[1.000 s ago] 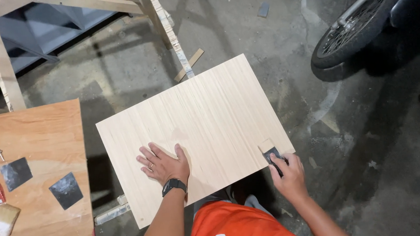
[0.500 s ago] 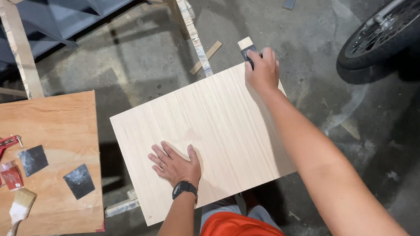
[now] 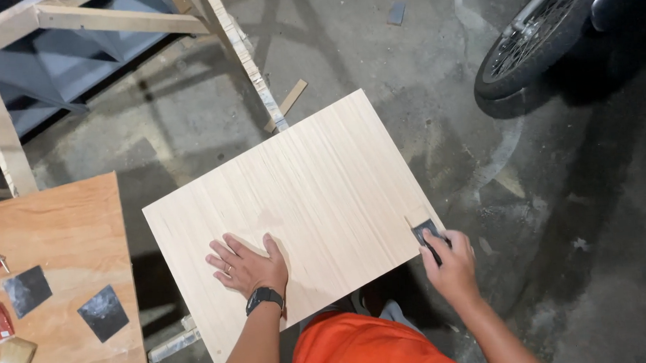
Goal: The person is manually sanding the surface and edges of a rectangular wooden board using a small piece of sandpaper.
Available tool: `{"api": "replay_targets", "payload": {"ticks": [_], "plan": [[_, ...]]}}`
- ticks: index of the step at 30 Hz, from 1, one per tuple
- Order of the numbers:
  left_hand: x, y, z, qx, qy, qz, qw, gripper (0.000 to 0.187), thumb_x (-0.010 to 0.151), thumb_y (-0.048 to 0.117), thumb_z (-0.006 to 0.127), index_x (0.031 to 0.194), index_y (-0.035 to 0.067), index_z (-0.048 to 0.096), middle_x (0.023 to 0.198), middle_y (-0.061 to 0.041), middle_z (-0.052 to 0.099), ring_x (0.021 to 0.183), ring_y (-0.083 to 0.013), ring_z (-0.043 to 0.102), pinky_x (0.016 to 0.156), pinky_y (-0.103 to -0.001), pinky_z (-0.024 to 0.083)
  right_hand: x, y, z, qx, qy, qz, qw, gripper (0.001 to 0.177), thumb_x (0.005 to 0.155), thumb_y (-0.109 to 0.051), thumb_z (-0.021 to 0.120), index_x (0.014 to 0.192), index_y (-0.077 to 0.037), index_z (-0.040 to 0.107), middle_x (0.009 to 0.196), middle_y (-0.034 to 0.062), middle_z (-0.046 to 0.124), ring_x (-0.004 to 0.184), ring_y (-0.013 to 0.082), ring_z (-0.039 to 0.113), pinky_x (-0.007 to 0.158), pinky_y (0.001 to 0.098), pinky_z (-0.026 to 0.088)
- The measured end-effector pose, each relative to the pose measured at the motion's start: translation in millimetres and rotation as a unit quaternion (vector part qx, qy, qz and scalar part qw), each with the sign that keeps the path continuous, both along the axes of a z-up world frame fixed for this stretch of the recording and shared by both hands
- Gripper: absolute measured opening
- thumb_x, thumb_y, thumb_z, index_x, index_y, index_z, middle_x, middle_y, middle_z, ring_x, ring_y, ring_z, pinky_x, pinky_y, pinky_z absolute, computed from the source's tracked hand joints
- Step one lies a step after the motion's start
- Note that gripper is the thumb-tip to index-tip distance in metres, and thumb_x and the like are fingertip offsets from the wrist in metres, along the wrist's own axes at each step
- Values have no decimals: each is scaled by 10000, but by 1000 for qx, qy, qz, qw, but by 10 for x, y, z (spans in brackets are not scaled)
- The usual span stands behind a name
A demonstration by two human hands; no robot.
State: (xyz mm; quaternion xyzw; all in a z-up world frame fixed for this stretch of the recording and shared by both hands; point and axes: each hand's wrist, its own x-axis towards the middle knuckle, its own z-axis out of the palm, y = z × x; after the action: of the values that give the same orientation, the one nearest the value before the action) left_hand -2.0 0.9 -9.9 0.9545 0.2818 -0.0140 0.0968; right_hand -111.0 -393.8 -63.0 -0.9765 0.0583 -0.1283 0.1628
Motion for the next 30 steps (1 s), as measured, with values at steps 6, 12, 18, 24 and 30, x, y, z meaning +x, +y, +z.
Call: {"api": "replay_targets", "payload": {"ticks": [6,12,18,24,30], "plan": [[1,10,-8,-3,12,3,1000,993,984,683,501,1730,81,240,1807,-236,157,1685,-489,85,1272,-705,196,1073,250,61,29,-43,32,998,294,985,-330,774,1255,-226,817,1065,97,631,1022,347,700,845,488,567],[9,10,-87,17,13,11,1000,999,966,696,505,1730,107,244,1812,-211,155,1691,-474,92,1279,-679,187,3078,663,316,35,-12,44,998,296,1019,-286,763,1286,-167,814,1104,153,616,1068,385,645,867,529,527],[-5,-3,-65,25,5,7,1000,997,957,679,531,1728,106,265,1807,-206,183,1689,-466,117,1277,-670,208,3803,768,326,44,52,30,997,332,1057,-293,746,1376,-200,758,1169,100,552,1137,312,610,880,468,499],[-17,-9,18,10,1,4,1000,987,968,672,519,1720,80,278,1797,-224,193,1682,-483,122,1276,-688,204,2513,404,326,62,25,49,997,364,1035,-287,754,1371,-150,787,1150,186,628,1133,410,649,936,542,537],[-23,10,-35,6,-10,-4,1000,977,985,665,511,1721,69,271,1796,-240,191,1682,-493,104,1271,-704,192,456,-72,282,12,-33,36,999,375,995,-317,763,1357,-224,787,1079,89,634,1004,327,700,882,477,583]]}}
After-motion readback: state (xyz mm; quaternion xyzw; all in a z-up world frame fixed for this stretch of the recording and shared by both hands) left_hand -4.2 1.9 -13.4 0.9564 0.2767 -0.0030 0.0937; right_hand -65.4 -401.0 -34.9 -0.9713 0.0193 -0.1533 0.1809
